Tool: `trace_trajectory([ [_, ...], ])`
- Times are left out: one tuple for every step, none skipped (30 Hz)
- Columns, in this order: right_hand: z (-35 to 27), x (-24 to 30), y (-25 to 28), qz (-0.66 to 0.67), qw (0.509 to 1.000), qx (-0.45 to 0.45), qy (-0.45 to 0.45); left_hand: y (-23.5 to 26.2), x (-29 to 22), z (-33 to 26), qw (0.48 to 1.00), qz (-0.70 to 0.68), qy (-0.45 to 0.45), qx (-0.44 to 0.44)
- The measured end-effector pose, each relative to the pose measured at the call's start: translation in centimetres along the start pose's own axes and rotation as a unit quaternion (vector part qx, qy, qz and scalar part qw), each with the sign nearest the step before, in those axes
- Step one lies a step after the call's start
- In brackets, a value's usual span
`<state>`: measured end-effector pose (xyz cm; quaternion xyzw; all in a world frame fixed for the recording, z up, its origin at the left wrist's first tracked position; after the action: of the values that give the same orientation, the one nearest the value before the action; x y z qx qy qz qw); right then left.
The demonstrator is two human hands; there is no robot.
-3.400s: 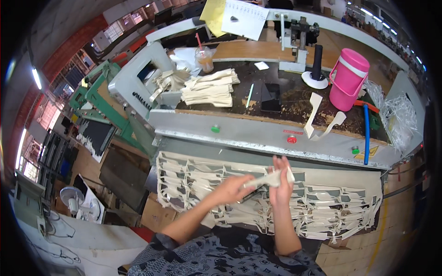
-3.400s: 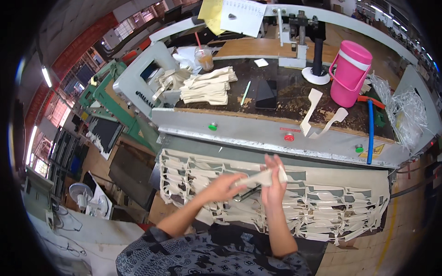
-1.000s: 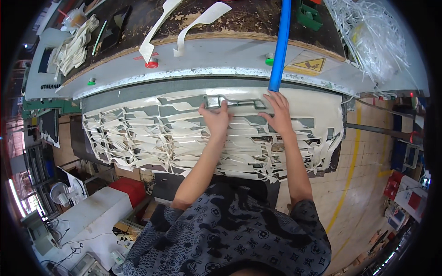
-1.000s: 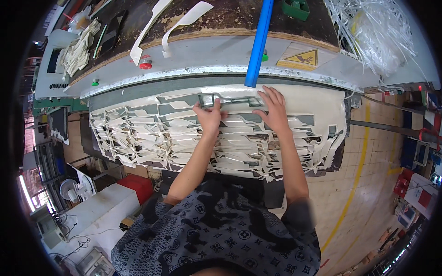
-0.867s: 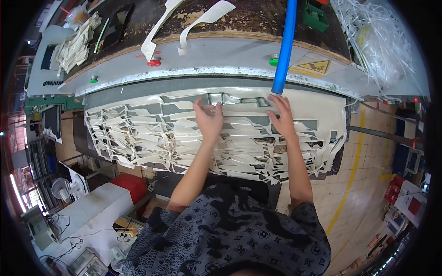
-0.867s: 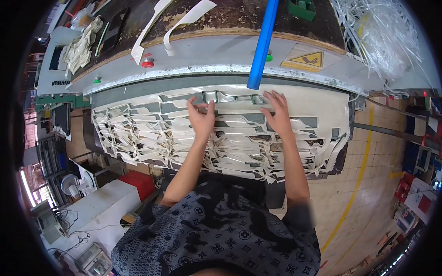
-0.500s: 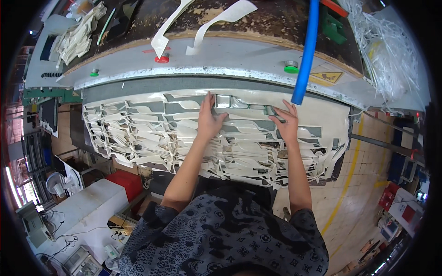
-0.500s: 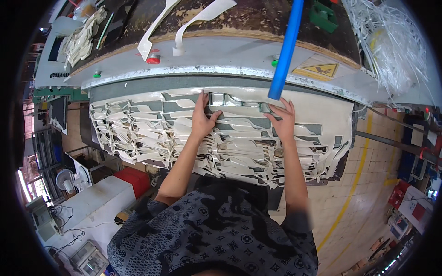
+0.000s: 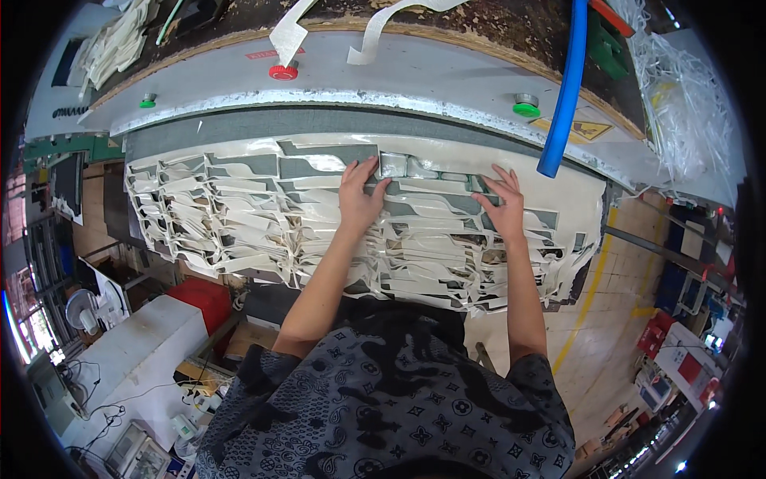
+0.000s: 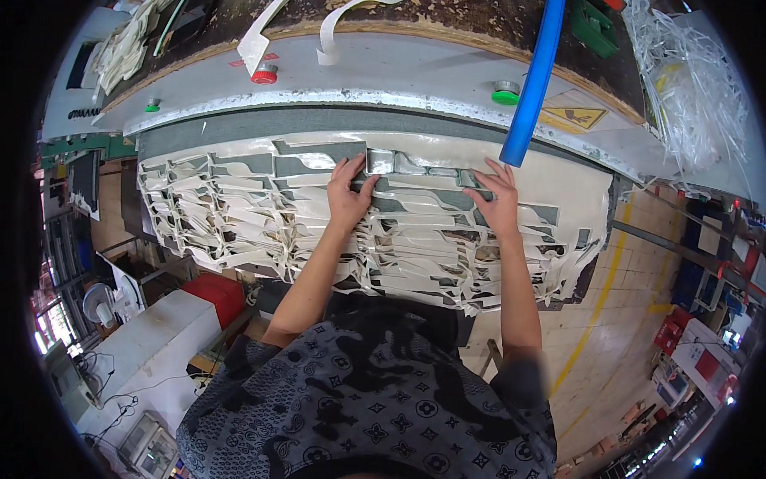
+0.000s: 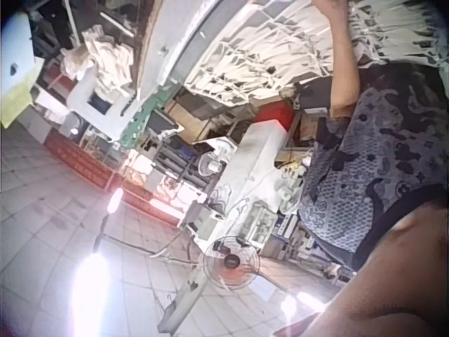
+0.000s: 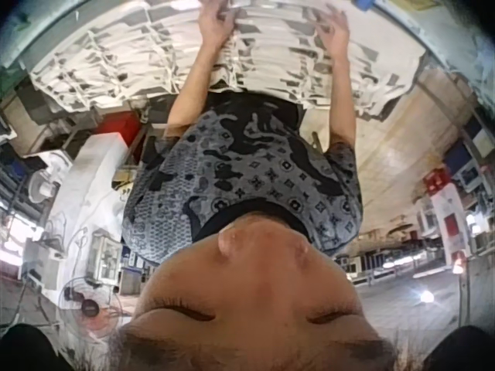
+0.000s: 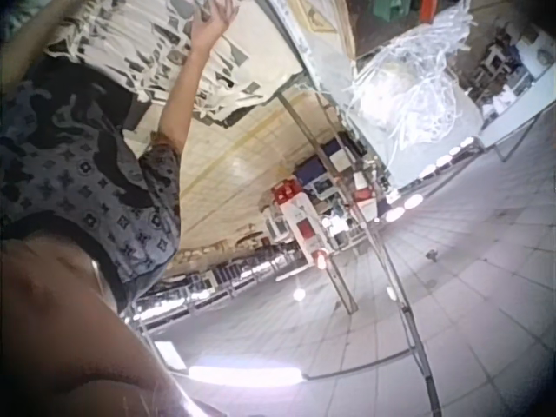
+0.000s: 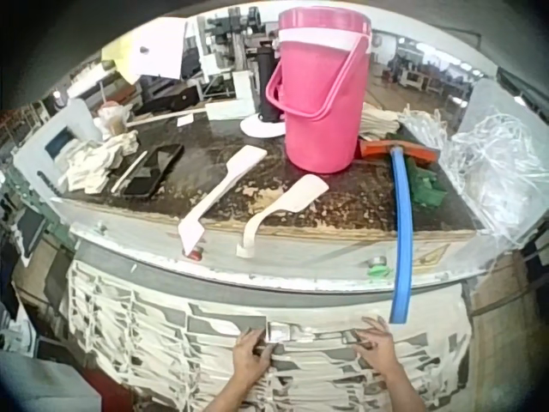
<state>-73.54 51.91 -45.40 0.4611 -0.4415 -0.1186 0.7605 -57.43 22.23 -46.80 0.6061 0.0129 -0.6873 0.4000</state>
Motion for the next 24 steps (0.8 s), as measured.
trace_trajectory([
  [-0.1, 0.1, -0.1, -0.007, 1.000, 0.008, 0.004, -0.2, 0.1, 0.0, 1.000, -0.004, 0.009, -0.008],
  [-0.2, 0.3, -0.1, -0.016, 1.000, 0.005, -0.001, 0.0, -0.1, 0.1, 1.000, -0.006, 0.020, -0.015],
  [-0.4, 0.4, -0.2, -0.024, 1.000, 0.001, -0.005, 0.2, -0.4, 0.2, 0.999, -0.007, 0.031, -0.023],
  [-0.6, 0.6, -0.2, -0.033, 0.999, -0.002, -0.010, 0.3, -0.7, 0.2, 0.999, -0.013, 0.032, -0.013],
  [-0.7, 0.6, -0.2, -0.029, 1.000, -0.004, -0.009, 0.3, -0.7, 0.2, 1.000, -0.013, 0.023, -0.009],
  [-0.8, 0.6, -0.2, -0.025, 1.000, -0.006, -0.008, 0.3, -0.7, 0.2, 1.000, -0.012, 0.014, -0.004],
  [-0.8, 0.6, -0.2, -0.021, 1.000, -0.008, -0.007, 0.3, -0.6, 0.1, 1.000, -0.012, 0.005, 0.000],
  [-0.8, 0.6, -0.3, -0.024, 1.000, -0.006, -0.004, 0.3, -0.5, 0.1, 1.000, -0.011, 0.006, 0.001],
  [-0.8, 0.6, -0.3, -0.026, 1.000, -0.004, -0.002, 0.2, -0.5, 0.1, 1.000, -0.010, 0.006, 0.002],
  [-0.8, 0.6, -0.3, -0.029, 1.000, -0.002, 0.001, 0.2, -0.4, 0.0, 1.000, -0.010, 0.006, 0.003],
  [-0.8, 0.6, -0.3, -0.031, 0.999, -0.006, 0.003, 0.2, -0.6, 0.1, 1.000, -0.009, 0.000, -0.002],
  [-0.8, 0.6, -0.3, -0.034, 0.999, -0.009, 0.006, 0.2, -0.8, 0.1, 1.000, -0.009, -0.006, -0.008],
  [-0.9, 0.7, -0.3, -0.036, 0.999, -0.013, 0.008, 0.3, -0.9, 0.2, 1.000, -0.009, -0.012, -0.013],
  [-0.9, 0.7, -0.3, -0.024, 1.000, -0.019, 0.000, 0.2, -0.8, 0.1, 1.000, -0.003, -0.016, -0.007],
  [-0.9, 0.7, -0.3, -0.012, 1.000, -0.026, -0.009, 0.2, -0.6, -0.1, 1.000, 0.002, -0.020, 0.000],
  [-0.9, 0.8, -0.2, 0.000, 0.999, -0.032, -0.017, 0.2, -0.4, -0.3, 1.000, 0.008, -0.023, 0.006],
  [-0.7, 0.9, -0.3, -0.003, 0.999, -0.033, -0.012, 0.5, -0.7, -0.3, 0.999, -0.019, -0.006, -0.036],
  [-0.8, 0.9, -0.3, -0.007, 0.999, -0.033, -0.009, 0.5, -1.4, -0.4, 0.996, -0.046, 0.012, -0.078],
  [-0.8, 1.0, -0.3, -0.010, 0.999, -0.033, -0.005, 0.9, -1.8, -0.5, 0.990, -0.073, 0.030, -0.119],
  [-0.9, 0.9, -0.4, -0.016, 0.999, -0.030, 0.002, 0.8, -1.4, -0.5, 0.993, -0.062, 0.032, -0.095],
  [-0.9, 0.8, -0.4, -0.022, 0.999, -0.028, 0.009, 0.8, -1.2, -0.6, 0.995, -0.056, 0.025, -0.081],
  [-1.0, 0.7, -0.5, -0.028, 0.999, -0.026, 0.017, 0.6, -1.0, -0.7, 0.996, -0.049, 0.018, -0.067],
  [-1.0, 0.6, -0.5, -0.034, 0.999, -0.018, 0.019, 0.5, -1.0, -0.7, 0.998, -0.043, 0.012, -0.054],
  [-1.0, 0.6, -0.6, -0.040, 0.999, -0.012, 0.021, 0.4, -1.2, -0.6, 0.999, -0.023, -0.013, -0.045],
])
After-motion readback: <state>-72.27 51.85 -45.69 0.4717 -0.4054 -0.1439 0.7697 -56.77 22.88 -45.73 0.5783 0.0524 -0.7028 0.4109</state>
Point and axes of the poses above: each hand's wrist, its own z-axis towards the middle knuckle, its own y-axis out of the back of the hand, x = y × z, the point moved 7 cm from there along z, towards the middle knuckle, and after that the axes turned 7 degrees about -z, right-handed, at the moved point
